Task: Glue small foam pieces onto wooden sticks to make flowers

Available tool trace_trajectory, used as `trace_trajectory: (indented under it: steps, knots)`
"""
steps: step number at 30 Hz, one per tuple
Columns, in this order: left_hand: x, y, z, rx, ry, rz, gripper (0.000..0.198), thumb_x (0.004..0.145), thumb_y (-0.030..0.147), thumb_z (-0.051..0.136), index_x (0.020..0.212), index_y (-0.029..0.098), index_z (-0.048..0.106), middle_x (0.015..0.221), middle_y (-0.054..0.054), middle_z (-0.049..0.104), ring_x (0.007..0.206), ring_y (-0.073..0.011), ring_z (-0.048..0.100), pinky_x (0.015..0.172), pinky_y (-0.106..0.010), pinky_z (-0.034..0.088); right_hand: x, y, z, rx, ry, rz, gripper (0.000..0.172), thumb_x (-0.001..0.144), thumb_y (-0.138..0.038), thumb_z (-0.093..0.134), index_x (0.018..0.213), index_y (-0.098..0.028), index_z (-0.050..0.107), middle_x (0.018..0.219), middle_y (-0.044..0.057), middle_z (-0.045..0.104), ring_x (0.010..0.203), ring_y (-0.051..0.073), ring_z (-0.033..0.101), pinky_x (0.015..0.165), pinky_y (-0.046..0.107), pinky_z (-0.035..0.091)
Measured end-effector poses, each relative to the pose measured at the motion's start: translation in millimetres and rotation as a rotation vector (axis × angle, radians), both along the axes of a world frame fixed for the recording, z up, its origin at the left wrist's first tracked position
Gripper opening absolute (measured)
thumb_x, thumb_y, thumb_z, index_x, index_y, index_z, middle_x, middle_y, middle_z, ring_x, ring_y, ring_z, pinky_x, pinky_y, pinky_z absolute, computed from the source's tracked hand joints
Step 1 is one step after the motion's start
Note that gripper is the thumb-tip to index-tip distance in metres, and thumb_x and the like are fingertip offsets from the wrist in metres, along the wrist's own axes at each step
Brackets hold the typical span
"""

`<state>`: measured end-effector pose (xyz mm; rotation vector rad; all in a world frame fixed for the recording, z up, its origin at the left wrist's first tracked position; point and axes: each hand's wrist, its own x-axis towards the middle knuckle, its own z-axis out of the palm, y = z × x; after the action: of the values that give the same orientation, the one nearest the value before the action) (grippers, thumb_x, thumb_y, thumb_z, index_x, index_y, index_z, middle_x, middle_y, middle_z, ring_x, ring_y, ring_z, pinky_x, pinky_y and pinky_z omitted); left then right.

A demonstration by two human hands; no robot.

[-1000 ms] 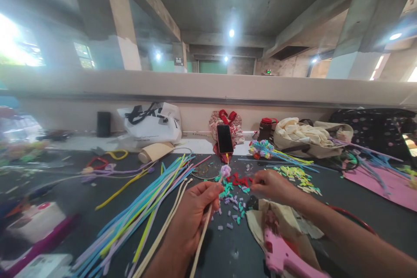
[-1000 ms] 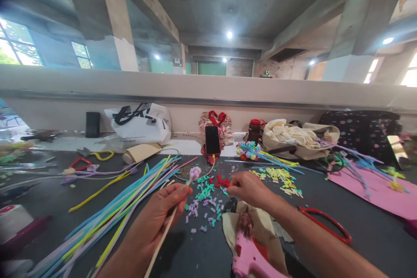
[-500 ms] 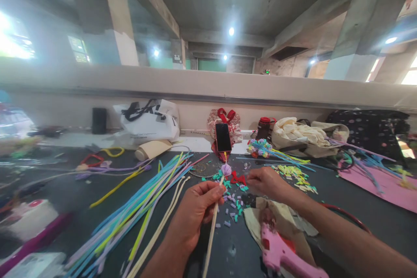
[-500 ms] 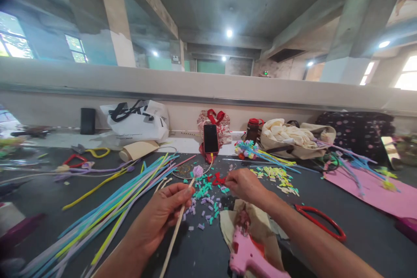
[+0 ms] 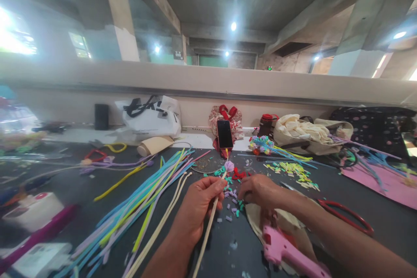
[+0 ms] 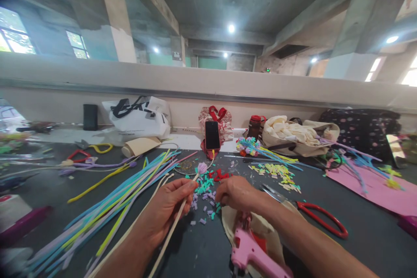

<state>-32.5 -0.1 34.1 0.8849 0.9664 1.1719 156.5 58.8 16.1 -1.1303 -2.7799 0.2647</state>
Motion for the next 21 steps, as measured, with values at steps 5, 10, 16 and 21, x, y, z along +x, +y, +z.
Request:
trace_trajectory:
  steps: [5, 10, 16, 21]
  knots:
    - [0.2, 1.7, 2.1, -0.028, -0.015, -0.021, 0.026, 0.057, 0.036, 0.068, 0.059, 0.015, 0.054, 0.043, 0.006, 0.05, 0.032, -0.0022, 0.039, 0.032, -0.012, 0.022, -5.6, -1.4, -0.6, 0.04, -0.05, 0.026, 0.023, 0.065, -0.012, 0.053, 0.076, -0.025, 0.068, 0.08, -0.002, 0.067, 0.072, 0.013, 0.059, 0.058, 0.018, 0.036]
    - [0.7, 2.8, -0.5, -0.022, -0.014, -0.031, 0.025, 0.056, 0.034, 0.07, 0.06, 0.015, 0.055, 0.044, 0.006, 0.051, 0.033, -0.0025, 0.041, 0.033, -0.012, 0.024, -14.7, -8.6, 5.7, 0.039, -0.109, 0.04, 0.022, 0.061, -0.011, 0.054, 0.071, -0.026, 0.068, 0.074, -0.002, 0.067, 0.065, 0.013, 0.059, 0.051, 0.019, 0.032]
    - [0.8, 1.5, -1.7, -0.013, -0.014, -0.023, 0.024, 0.059, 0.035, 0.068, 0.063, 0.014, 0.055, 0.045, 0.005, 0.051, 0.034, -0.0022, 0.04, 0.033, -0.012, 0.023, -25.2, -15.0, 7.9, 0.021, -0.117, -0.063, 0.017, 0.063, -0.009, 0.051, 0.061, -0.017, 0.065, 0.064, 0.006, 0.066, 0.055, 0.016, 0.056, 0.047, 0.022, 0.029]
    - [0.9, 1.9, -0.8, -0.021, -0.022, -0.027, 0.024, 0.06, 0.036, 0.067, 0.063, 0.015, 0.056, 0.045, 0.005, 0.052, 0.033, -0.0021, 0.041, 0.032, -0.011, 0.024, -16.7, -11.3, 15.8, -0.041, 0.097, -0.151, 0.015, 0.069, -0.011, 0.047, 0.071, -0.018, 0.06, 0.062, 0.0, 0.062, 0.056, 0.012, 0.052, 0.049, 0.019, 0.032]
